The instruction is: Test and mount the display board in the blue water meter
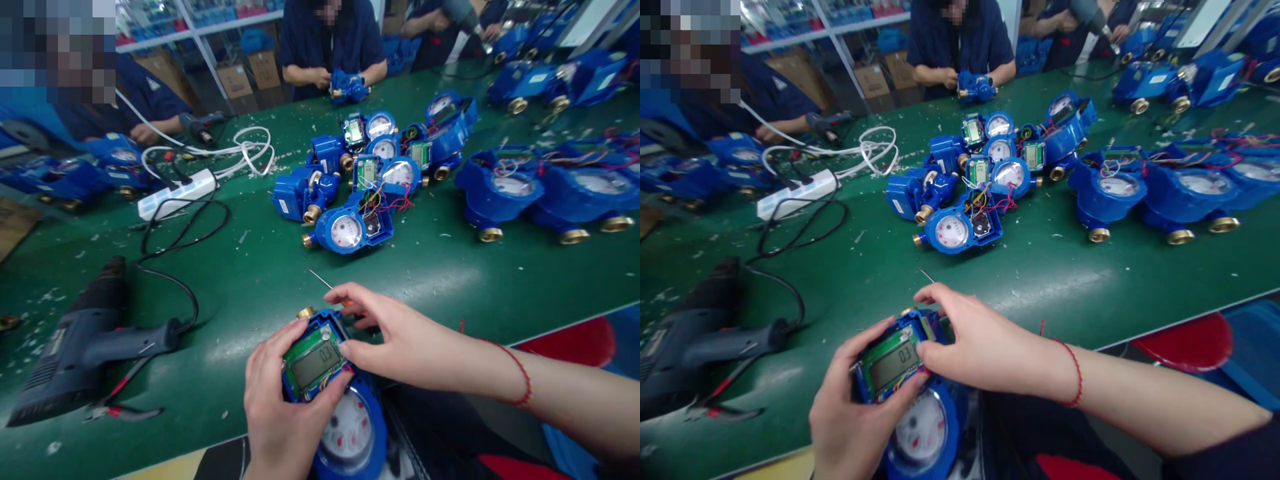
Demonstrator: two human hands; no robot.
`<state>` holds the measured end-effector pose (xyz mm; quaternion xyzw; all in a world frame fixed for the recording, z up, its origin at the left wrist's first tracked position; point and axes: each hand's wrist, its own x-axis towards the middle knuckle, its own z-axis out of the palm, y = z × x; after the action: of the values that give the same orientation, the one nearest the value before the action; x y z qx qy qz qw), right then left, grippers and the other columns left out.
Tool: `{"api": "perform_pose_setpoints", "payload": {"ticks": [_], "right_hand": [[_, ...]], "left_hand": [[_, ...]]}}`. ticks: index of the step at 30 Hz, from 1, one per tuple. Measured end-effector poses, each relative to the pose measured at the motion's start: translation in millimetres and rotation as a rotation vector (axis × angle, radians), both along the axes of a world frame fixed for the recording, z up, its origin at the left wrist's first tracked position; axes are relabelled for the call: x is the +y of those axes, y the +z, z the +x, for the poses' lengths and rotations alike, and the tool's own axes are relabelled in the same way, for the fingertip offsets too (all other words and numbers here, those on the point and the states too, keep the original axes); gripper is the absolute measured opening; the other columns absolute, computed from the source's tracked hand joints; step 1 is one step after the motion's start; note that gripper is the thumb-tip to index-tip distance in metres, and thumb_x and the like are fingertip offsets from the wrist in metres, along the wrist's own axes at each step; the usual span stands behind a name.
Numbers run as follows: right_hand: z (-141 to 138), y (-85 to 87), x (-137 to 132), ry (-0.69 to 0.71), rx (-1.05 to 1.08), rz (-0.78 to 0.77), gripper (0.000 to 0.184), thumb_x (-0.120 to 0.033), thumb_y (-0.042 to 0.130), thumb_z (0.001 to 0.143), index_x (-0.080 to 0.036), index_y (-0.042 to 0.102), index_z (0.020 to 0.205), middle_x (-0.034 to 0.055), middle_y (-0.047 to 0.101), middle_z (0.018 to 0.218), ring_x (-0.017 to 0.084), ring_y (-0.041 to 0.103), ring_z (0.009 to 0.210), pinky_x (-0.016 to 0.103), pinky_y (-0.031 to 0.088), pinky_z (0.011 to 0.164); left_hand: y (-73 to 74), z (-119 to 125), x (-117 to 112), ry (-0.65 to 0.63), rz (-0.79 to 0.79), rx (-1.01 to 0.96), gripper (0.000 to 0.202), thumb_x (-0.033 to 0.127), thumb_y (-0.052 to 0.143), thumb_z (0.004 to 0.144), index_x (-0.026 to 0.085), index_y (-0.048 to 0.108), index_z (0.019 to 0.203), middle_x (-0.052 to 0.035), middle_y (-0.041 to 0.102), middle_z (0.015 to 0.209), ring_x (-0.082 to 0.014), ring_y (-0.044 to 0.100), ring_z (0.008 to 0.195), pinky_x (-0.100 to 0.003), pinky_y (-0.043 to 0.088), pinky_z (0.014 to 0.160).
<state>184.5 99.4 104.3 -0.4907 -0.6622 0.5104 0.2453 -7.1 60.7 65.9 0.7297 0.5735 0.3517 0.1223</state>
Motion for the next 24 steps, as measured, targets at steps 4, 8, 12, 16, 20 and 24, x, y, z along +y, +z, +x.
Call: {"api": "perform_pose_setpoints", "payload": {"ticks": [4,8,12,16,20,24], "right_hand": [[-6.2,12.7,22.1,0.126,-0.238,-0.031,0.044,-0.02,0.057,0.072,-0.02,0.057,0.115,0.0038,0.064,0.101,0.018,0.061,0.083,0.026,0.047,0.064],[-14.4,26.2,41.1,0.203,-0.384,-0.138,0.035,-0.015,0.06,0.063,-0.018,0.057,0.097,-0.0023,0.059,0.078,0.012,0.052,0.063,0.021,0.036,0.051],[-19.6,36.7,49.4,0.258,-0.443,-0.219,0.034,-0.009,0.058,0.066,-0.017,0.053,0.098,-0.0062,0.053,0.065,0.009,0.046,0.054,0.02,0.033,0.047],[-24.5,42.5,51.3,0.287,-0.519,-0.332,0.04,-0.007,0.057,0.068,-0.02,0.049,0.105,-0.0086,0.049,0.06,0.01,0.044,0.05,0.02,0.032,0.044],[-32.3,42.6,52.6,0.272,-0.622,-0.312,0.043,-0.005,0.056,0.064,-0.019,0.048,0.103,-0.0071,0.051,0.063,0.01,0.047,0.053,0.021,0.032,0.045],[-37.7,40.2,49.9,0.243,-0.68,-0.251,0.04,-0.004,0.056,0.062,-0.019,0.049,0.098,-0.0061,0.05,0.064,0.011,0.047,0.055,0.021,0.031,0.046]], "left_hand": [[4.3,4.8,8.3,-0.021,0.006,0.068,0.051,0.038,0.076,0.073,0.022,0.055,0.116,-0.0081,0.071,0.106,-0.0272,0.069,0.094,-0.043,0.052,0.084],[7.0,10.7,14.3,-0.025,-0.01,0.077,0.053,0.034,0.081,0.067,0.024,0.056,0.113,-0.0066,0.073,0.104,-0.0288,0.069,0.094,-0.044,0.05,0.083],[9.3,14.5,15.9,-0.021,-0.02,0.047,0.054,0.029,0.082,0.065,0.023,0.056,0.111,-0.0059,0.074,0.103,-0.0287,0.069,0.092,-0.044,0.048,0.081],[11.5,15.6,15.6,-0.025,-0.018,0.029,0.056,0.029,0.084,0.062,0.022,0.056,0.11,-0.0062,0.074,0.103,-0.0292,0.068,0.094,-0.043,0.047,0.081],[11.6,15.5,15.2,-0.025,-0.03,-0.011,0.053,0.03,0.085,0.063,0.022,0.058,0.108,-0.0057,0.074,0.103,-0.029,0.069,0.096,-0.042,0.045,0.082],[11.4,15.8,16.2,-0.033,-0.06,-0.041,0.053,0.031,0.085,0.063,0.021,0.059,0.108,-0.0048,0.074,0.106,-0.0282,0.069,0.099,-0.042,0.044,0.083]]}}
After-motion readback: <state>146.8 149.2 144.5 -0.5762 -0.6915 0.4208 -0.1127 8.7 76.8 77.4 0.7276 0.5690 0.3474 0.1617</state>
